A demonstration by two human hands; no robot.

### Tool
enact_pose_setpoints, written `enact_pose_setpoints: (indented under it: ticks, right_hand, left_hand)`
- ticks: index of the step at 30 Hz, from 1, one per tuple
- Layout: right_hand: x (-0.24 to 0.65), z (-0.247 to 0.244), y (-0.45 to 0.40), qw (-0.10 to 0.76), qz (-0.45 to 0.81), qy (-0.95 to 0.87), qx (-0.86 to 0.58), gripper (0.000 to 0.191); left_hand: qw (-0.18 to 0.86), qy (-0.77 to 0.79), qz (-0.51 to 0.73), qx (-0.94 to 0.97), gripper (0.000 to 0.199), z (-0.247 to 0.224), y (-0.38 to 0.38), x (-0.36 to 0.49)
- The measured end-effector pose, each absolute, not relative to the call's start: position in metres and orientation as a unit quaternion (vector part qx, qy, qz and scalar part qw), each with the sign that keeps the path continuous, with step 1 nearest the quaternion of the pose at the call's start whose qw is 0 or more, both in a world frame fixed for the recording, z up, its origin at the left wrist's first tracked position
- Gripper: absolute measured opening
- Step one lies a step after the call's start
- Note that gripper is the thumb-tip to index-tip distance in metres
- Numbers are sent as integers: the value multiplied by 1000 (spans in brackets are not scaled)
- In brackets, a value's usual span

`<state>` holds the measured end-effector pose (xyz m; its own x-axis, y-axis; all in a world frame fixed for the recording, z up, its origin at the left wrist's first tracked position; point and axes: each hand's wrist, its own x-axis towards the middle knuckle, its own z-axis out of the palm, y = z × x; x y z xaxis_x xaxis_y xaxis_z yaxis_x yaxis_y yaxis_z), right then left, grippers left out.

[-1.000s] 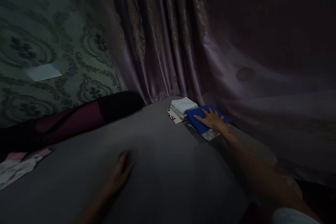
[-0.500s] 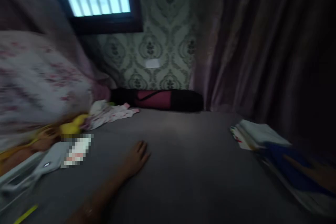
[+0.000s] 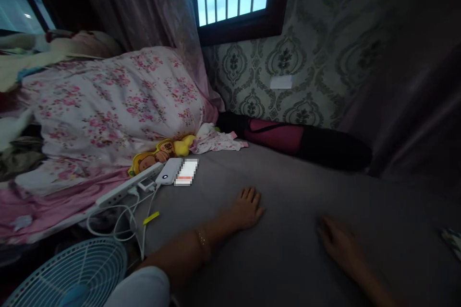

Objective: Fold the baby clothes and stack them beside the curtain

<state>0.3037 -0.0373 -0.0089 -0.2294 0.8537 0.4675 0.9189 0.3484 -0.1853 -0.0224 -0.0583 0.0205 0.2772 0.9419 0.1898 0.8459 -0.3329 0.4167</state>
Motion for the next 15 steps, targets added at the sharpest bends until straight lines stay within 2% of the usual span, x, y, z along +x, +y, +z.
enact_pose_setpoints:
  ticks: [5,9,11,13,15]
  right_hand:
    - [189,-5,-22,231,-8,-816,-530,49]
    - [165,-4,-21,231,-16,-817,-528,50]
    - [165,-6,-23,232,-35,-816,-529,51]
    - [166,-8,-24,229,-52,-813,-533,51]
    - [165,-9,-25,222,-60,-811,-538,51]
  left_hand:
    - [110,515,202,826,60,33,-48,-39]
    - [176,449,250,839,39,48,-22,-80]
    - [184,513,269,794,31,57,-3,-110]
    - [147,638,265,708,26,67,17,-146]
    - [120,700,254,657,27,80,36,-185]
